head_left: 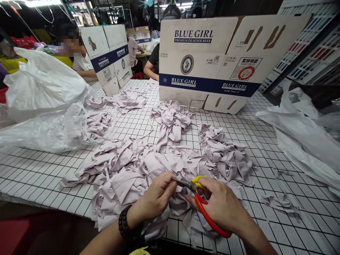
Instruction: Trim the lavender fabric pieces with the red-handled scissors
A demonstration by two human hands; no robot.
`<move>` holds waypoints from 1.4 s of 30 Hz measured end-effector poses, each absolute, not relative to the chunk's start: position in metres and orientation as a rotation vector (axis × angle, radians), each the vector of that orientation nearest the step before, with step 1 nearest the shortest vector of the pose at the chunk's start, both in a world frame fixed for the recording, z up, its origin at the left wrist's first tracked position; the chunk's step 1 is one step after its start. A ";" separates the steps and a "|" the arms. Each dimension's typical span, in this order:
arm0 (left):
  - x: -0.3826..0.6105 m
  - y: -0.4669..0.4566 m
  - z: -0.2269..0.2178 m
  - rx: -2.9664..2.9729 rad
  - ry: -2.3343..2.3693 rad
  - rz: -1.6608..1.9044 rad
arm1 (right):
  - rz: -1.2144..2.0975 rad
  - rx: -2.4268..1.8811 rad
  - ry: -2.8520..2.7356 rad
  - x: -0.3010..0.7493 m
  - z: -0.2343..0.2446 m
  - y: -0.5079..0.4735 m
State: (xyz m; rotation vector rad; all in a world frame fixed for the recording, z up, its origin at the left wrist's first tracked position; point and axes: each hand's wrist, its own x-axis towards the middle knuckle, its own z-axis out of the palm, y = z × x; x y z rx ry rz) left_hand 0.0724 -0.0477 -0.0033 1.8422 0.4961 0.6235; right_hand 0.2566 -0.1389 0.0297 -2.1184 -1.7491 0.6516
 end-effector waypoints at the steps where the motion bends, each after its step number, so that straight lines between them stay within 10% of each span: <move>1: 0.073 -0.047 -0.003 1.830 0.494 0.619 | 0.667 -2.127 -1.743 0.257 0.030 -0.139; 32: 0.071 -0.048 -0.004 1.574 0.502 0.533 | 0.324 -2.009 -1.790 0.257 0.021 -0.144; 42: 0.076 -0.048 -0.004 1.362 0.531 0.531 | 1.006 -1.758 -1.232 0.273 -0.004 -0.128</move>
